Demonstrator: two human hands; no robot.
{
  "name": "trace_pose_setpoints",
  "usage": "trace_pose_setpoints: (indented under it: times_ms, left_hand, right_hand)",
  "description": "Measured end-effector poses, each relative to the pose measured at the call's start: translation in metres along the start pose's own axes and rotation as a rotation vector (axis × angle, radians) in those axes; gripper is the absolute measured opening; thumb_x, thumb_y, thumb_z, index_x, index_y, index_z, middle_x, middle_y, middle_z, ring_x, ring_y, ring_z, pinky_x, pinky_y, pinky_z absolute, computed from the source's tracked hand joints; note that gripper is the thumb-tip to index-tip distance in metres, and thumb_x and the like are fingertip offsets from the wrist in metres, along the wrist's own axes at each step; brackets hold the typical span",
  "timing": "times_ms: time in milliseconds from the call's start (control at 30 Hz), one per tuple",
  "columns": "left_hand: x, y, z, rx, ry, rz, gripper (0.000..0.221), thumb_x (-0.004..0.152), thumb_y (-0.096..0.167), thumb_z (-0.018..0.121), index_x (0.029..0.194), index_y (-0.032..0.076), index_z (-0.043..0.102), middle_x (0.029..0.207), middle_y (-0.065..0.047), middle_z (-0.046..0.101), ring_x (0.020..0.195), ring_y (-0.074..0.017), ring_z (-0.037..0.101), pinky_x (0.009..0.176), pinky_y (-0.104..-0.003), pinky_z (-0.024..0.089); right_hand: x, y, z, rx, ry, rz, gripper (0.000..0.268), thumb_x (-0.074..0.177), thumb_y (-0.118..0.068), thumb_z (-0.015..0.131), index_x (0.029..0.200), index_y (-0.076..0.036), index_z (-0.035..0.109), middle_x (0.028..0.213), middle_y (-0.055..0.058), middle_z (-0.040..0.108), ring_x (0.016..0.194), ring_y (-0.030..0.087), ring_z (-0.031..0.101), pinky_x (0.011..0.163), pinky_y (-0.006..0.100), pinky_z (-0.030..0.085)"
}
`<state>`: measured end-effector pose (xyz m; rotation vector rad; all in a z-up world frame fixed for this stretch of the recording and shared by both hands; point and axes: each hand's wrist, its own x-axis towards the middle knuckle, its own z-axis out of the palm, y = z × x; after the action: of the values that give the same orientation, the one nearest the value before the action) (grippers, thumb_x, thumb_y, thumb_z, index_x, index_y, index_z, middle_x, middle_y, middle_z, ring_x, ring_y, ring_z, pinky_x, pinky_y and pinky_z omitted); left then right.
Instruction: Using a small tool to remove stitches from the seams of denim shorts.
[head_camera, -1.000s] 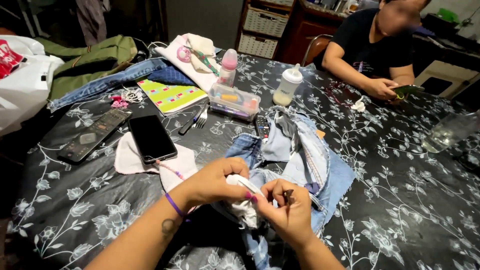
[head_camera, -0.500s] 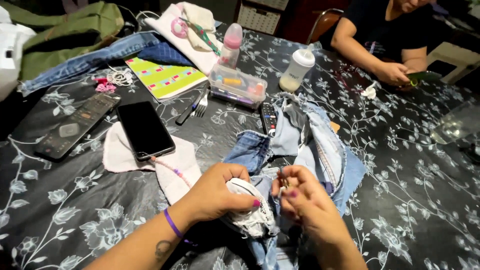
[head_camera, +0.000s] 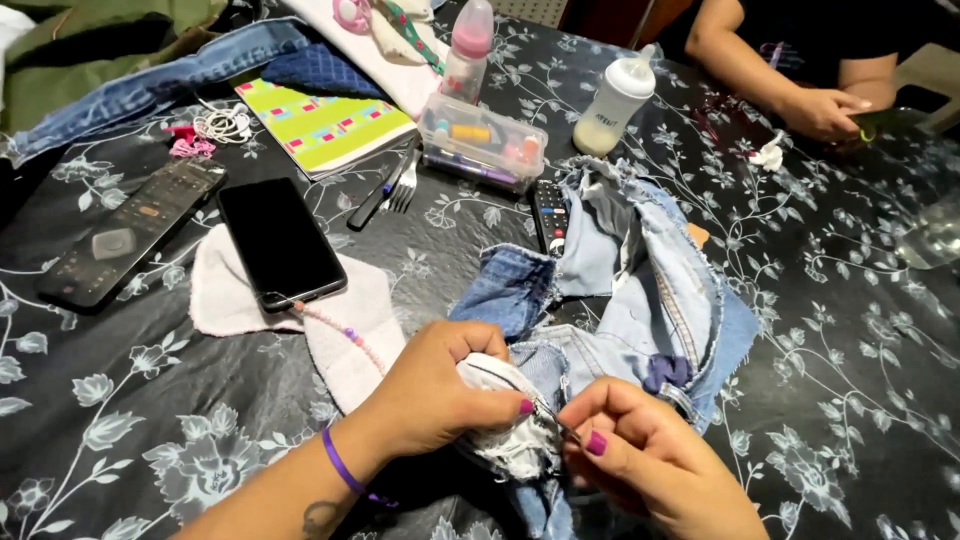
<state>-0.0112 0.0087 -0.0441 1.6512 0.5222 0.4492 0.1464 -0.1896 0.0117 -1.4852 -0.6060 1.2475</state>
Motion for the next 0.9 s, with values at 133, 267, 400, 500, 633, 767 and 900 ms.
trace_pose_setpoints:
  times_ms: [133, 267, 400, 500, 633, 767, 900]
  left_hand:
    - [0.0, 0.003, 0.001, -0.057, -0.012, 0.017, 0.024, 0.07, 0.017, 0.094, 0.068, 0.016, 0.07, 0.066, 0.008, 0.072, 0.066, -0.0027, 0.057, 0.063, -0.025, 0.046]
    - [-0.001, 0.001, 0.003, -0.095, 0.001, -0.036, 0.022, 0.068, 0.016, 0.093, 0.07, 0.015, 0.071, 0.068, 0.006, 0.073, 0.064, -0.0048, 0.058, 0.059, -0.026, 0.046]
    - [-0.002, 0.001, 0.004, -0.099, 0.009, -0.041, 0.024, 0.068, 0.013, 0.093, 0.067, 0.014, 0.069, 0.063, 0.006, 0.066, 0.059, -0.0058, 0.052, 0.053, -0.027, 0.041]
    - [-0.003, 0.001, 0.002, -0.149, -0.022, -0.079, 0.025, 0.069, 0.011, 0.093, 0.069, 0.013, 0.068, 0.066, 0.004, 0.069, 0.06, -0.0071, 0.053, 0.053, -0.028, 0.042]
    - [-0.001, 0.001, 0.001, -0.106, -0.035, -0.069, 0.026, 0.068, 0.016, 0.095, 0.068, 0.014, 0.069, 0.068, 0.004, 0.074, 0.062, -0.0057, 0.056, 0.056, -0.027, 0.044]
    - [0.0, -0.002, 0.0, -0.067, -0.055, 0.005, 0.027, 0.07, 0.017, 0.094, 0.068, 0.016, 0.067, 0.07, 0.007, 0.074, 0.068, -0.0035, 0.058, 0.066, -0.025, 0.047]
    - [0.0, -0.002, 0.0, -0.086, -0.062, 0.017, 0.029, 0.071, 0.016, 0.094, 0.067, 0.016, 0.065, 0.071, 0.008, 0.074, 0.069, -0.0032, 0.057, 0.067, -0.025, 0.047]
  right_hand:
    - [0.003, -0.005, 0.001, -0.139, -0.017, 0.036, 0.029, 0.099, -0.027, 0.068, 0.108, 0.001, 0.071, 0.066, 0.021, 0.072, 0.046, 0.015, 0.039, 0.043, 0.028, 0.025]
    - [0.005, -0.002, -0.001, -0.114, -0.01, 0.051, 0.029, 0.101, -0.026, 0.068, 0.105, 0.002, 0.07, 0.066, 0.021, 0.069, 0.045, 0.016, 0.039, 0.042, 0.029, 0.024]
    - [0.008, 0.001, -0.002, -0.132, -0.025, 0.033, 0.03, 0.1, -0.028, 0.068, 0.104, 0.002, 0.069, 0.065, 0.02, 0.069, 0.046, 0.016, 0.041, 0.044, 0.029, 0.026]
    - [0.009, 0.001, -0.003, -0.113, -0.03, 0.049, 0.027, 0.101, -0.026, 0.068, 0.103, 0.001, 0.068, 0.067, 0.021, 0.068, 0.047, 0.016, 0.041, 0.044, 0.029, 0.026]
    - [0.011, 0.004, -0.006, -0.09, -0.032, 0.057, 0.028, 0.099, -0.027, 0.07, 0.104, 0.001, 0.069, 0.067, 0.022, 0.067, 0.049, 0.017, 0.043, 0.045, 0.03, 0.027]
    - [0.014, 0.005, -0.006, -0.108, -0.067, 0.042, 0.027, 0.1, -0.026, 0.07, 0.103, 0.001, 0.069, 0.065, 0.02, 0.068, 0.043, 0.014, 0.038, 0.041, 0.029, 0.023]
    - [0.017, 0.009, -0.005, -0.062, -0.056, 0.01, 0.025, 0.1, -0.022, 0.072, 0.1, 0.003, 0.068, 0.063, 0.019, 0.065, 0.049, 0.017, 0.047, 0.045, 0.031, 0.028]
